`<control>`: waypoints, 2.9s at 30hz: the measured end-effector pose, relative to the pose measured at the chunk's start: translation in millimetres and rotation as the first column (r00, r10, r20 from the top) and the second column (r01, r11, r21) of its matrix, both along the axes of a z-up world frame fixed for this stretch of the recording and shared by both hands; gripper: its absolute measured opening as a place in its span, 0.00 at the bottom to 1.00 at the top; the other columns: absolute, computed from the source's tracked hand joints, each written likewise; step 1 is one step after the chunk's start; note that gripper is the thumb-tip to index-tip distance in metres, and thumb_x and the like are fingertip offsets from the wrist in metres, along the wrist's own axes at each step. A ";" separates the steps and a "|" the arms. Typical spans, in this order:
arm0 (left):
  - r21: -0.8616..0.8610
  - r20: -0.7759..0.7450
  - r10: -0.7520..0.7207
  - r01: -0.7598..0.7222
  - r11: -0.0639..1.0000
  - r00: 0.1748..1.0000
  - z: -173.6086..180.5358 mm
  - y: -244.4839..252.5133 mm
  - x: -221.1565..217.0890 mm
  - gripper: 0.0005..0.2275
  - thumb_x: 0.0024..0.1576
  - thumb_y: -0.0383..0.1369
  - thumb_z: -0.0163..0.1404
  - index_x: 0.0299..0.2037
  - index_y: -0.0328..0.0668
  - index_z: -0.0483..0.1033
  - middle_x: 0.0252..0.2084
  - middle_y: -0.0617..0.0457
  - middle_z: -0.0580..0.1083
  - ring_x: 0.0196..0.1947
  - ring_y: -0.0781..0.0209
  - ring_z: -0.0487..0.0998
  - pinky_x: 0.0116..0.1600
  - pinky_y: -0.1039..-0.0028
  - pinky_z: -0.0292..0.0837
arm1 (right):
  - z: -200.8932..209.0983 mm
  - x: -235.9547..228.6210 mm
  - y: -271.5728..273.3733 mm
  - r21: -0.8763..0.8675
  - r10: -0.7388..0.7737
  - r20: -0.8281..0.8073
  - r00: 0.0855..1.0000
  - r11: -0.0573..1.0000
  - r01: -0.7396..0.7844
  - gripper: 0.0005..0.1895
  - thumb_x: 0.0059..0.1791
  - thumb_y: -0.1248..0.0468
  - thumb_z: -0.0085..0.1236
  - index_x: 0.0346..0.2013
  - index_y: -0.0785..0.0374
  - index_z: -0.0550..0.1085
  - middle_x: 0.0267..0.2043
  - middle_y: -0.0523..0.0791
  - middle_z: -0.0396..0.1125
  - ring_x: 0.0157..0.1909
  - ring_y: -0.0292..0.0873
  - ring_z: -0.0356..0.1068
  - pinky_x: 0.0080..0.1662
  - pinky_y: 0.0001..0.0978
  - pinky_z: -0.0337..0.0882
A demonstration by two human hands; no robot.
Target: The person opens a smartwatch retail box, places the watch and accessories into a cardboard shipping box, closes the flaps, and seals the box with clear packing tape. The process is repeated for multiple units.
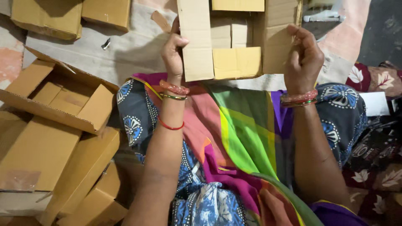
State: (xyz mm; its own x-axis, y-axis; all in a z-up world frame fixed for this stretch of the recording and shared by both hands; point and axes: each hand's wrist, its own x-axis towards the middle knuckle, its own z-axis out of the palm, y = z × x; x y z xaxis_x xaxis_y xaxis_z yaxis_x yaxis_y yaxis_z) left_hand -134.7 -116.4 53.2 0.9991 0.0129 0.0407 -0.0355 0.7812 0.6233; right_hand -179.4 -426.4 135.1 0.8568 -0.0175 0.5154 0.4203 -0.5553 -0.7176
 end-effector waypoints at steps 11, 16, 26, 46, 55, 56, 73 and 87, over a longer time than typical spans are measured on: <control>0.924 0.352 0.307 -0.381 0.039 0.884 37.4 23.0 -1.2 0.49 0.40 0.27 0.71 0.71 0.38 0.49 0.65 0.34 0.66 0.63 0.40 0.67 0.66 0.59 0.67 | 5.3 -6.7 16.8 -0.151 0.015 -0.025 1.000 0.988 -0.019 0.11 0.64 0.74 0.47 0.56 0.62 0.75 0.28 0.46 0.61 0.26 0.39 0.56 0.32 0.35 0.56; 0.840 0.377 0.200 -0.242 -0.485 0.904 68.0 0.1 -2.0 0.40 0.37 0.38 0.75 0.62 0.54 0.67 0.70 0.36 0.59 0.72 0.37 0.55 0.69 0.41 0.58 | 3.2 -0.7 21.8 -0.141 0.019 -0.044 0.999 0.990 -0.025 0.11 0.63 0.75 0.47 0.55 0.63 0.75 0.36 0.49 0.69 0.28 0.42 0.61 0.34 0.34 0.60; 0.495 0.469 0.186 -0.083 -0.865 0.863 91.6 -37.4 0.3 0.40 0.27 0.47 0.69 0.56 0.49 0.75 0.62 0.38 0.69 0.67 0.37 0.61 0.62 0.29 0.59 | 5.7 -1.3 29.6 -0.184 0.136 0.103 0.985 0.976 -0.115 0.15 0.56 0.80 0.48 0.53 0.65 0.76 0.50 0.50 0.73 0.50 0.51 0.76 0.51 0.39 0.75; 0.839 0.542 0.261 -0.534 -0.106 0.799 92.7 17.2 7.0 0.10 0.58 0.32 0.63 0.33 0.31 0.81 0.25 0.44 0.78 0.22 0.55 0.80 0.30 0.68 0.71 | -5.3 -6.6 67.1 -0.583 0.231 -0.166 0.959 0.761 -0.284 0.19 0.47 0.69 0.56 0.52 0.53 0.79 0.49 0.51 0.69 0.36 0.53 0.73 0.37 0.46 0.74; 0.825 0.558 0.410 -0.538 -0.174 0.722 82.9 48.4 12.3 0.11 0.59 0.32 0.63 0.30 0.31 0.80 0.25 0.46 0.79 0.22 0.57 0.80 0.31 0.68 0.72 | 14.1 -9.9 43.6 -0.127 0.171 -0.017 0.985 0.977 -0.172 0.11 0.53 0.70 0.69 0.33 0.71 0.74 0.45 0.50 0.68 0.36 0.41 0.71 0.38 0.34 0.74; 0.831 0.545 0.442 -0.528 -0.175 0.712 83.0 52.9 12.5 0.11 0.58 0.32 0.63 0.29 0.31 0.79 0.24 0.46 0.78 0.21 0.58 0.79 0.31 0.68 0.72 | 11.3 -5.9 41.0 -0.102 0.152 -0.003 0.988 0.983 -0.151 0.11 0.52 0.71 0.70 0.33 0.71 0.73 0.45 0.50 0.67 0.38 0.40 0.72 0.39 0.31 0.76; 0.819 -0.017 0.063 -0.022 0.574 0.998 53.9 76.3 13.5 0.24 0.52 0.33 0.66 0.55 0.38 0.69 0.50 0.53 0.72 0.50 0.63 0.72 0.54 0.73 0.70 | -11.4 14.9 16.5 -0.079 0.276 -0.197 0.941 0.952 -0.295 0.38 0.42 0.73 0.54 0.69 0.56 0.71 0.79 0.52 0.51 0.78 0.54 0.57 0.75 0.43 0.59; 0.709 0.028 0.182 -0.148 0.690 0.983 26.5 77.1 27.9 0.10 0.60 0.28 0.55 0.48 0.31 0.80 0.45 0.50 0.79 0.42 0.65 0.78 0.48 0.75 0.75 | -18.5 18.8 5.0 0.249 0.384 -0.282 0.879 0.914 -0.319 0.49 0.48 0.69 0.56 0.81 0.59 0.45 0.78 0.47 0.59 0.57 0.39 0.67 0.60 0.28 0.75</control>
State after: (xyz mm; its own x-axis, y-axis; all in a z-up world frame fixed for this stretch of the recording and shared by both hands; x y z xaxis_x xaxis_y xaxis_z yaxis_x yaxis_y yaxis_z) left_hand -106.9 -39.3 79.7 0.9846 0.1623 0.0657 -0.0819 0.0954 0.9921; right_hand -160.6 -421.4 116.6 0.9411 0.2461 0.2316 0.2933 -0.2540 -0.9217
